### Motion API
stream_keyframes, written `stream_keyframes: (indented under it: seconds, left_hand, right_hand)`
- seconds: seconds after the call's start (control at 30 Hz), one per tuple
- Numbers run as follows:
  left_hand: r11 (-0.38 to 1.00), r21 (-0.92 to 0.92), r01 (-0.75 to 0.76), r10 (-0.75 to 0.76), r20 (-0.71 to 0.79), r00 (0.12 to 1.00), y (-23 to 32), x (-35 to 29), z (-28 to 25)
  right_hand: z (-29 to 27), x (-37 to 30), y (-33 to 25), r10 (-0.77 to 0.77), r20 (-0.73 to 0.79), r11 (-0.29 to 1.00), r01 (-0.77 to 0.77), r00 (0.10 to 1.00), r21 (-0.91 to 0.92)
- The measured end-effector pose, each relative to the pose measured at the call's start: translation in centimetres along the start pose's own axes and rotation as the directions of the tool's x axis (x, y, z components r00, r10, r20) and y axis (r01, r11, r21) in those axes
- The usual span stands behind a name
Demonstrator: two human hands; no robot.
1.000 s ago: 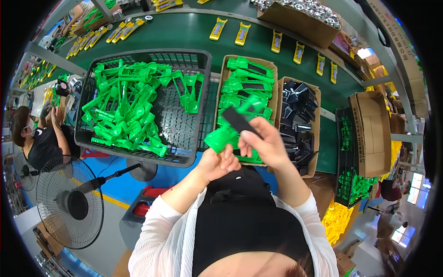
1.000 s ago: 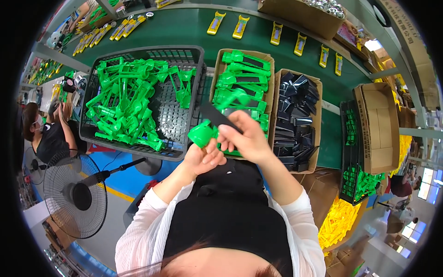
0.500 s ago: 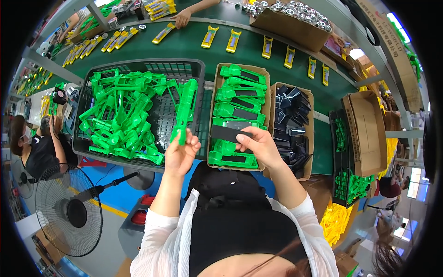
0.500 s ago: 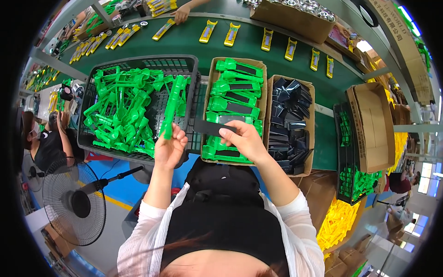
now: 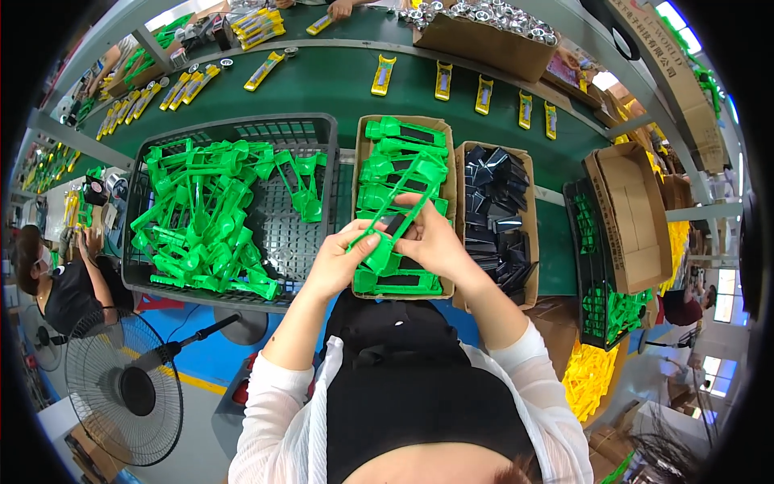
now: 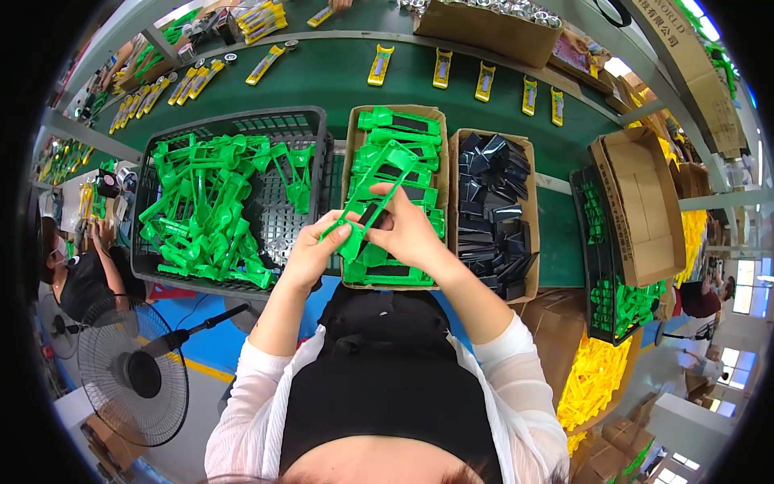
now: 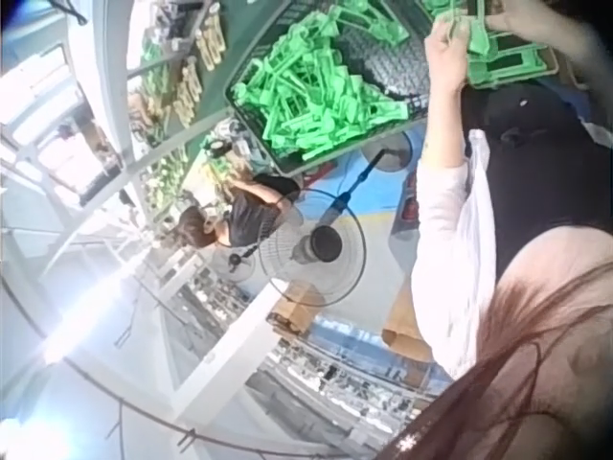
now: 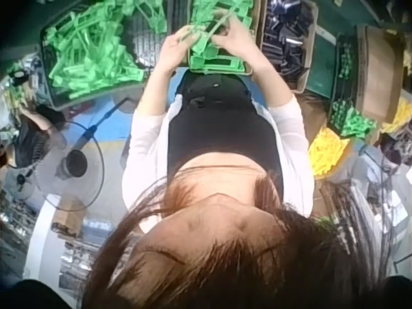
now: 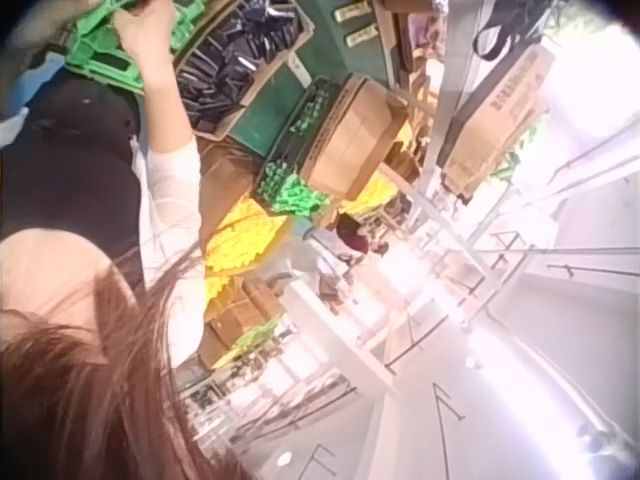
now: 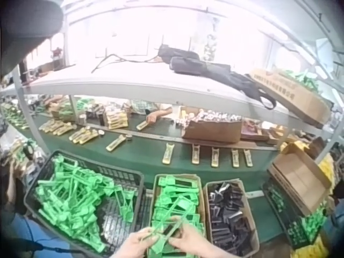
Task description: Assembling green plastic flashlights by snapping together various components on a factory assembly line.
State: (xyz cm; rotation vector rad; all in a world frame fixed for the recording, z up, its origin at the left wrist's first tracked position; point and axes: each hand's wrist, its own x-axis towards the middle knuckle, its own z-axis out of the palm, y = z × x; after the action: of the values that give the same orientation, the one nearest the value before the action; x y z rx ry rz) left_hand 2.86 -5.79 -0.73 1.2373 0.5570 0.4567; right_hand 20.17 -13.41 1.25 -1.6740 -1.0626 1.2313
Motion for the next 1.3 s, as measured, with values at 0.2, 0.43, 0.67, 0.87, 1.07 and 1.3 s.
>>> stream_keyframes:
  seconds: [0.2, 0.43, 0.67, 0.87, 1.07, 1.3]
  left_hand:
    - [0.82, -0.572, 0.02, -0.118, -0.135, 0.984, -1.9, -0.5, 2.0]
    - [0.943, -0.334, -0.007, -0.032, -0.113, 0.993, -2.1, -1.8, 1.5]
    - [0.965, -0.256, 0.058, -0.131, -0.278, 0.952, -1.6, -1.7, -1.9]
    - [0.961, 0.228, 0.157, -0.141, -0.084, 0.986, -0.8, -1.3, -3.4]
    - [0.945, 0.016, 0.327, -0.327, 0.013, 0.945, -0.9, -1.7, -3.1]
    - [0.946, -0.137, 0.294, -0.3, -0.025, 0.954, -1.7, -2.1, -2.4]
  right_hand:
    - [1.8, -0.8, 1.6, 0.104, 0.09, 0.868, -0.135, 0.99, 0.477]
    - [-0.4, -2.5, 0.8, 0.172, 0.176, 0.969, -0.199, 0.969, 0.149]
    - [-2.4, -3.8, 0.9, 0.228, 0.027, 0.968, -0.229, 0.973, 0.099]
    - [-2.8, -5.0, -0.5, 0.144, 0.097, 0.99, -0.143, 0.985, -0.014]
    - [-0.9, -4.1, 0.8, 0.234, 0.028, 0.96, -0.235, 0.972, 0.151]
    - [0.2, -4.1, 0.9, 0.247, -0.031, 0.959, -0.24, 0.969, 0.154]
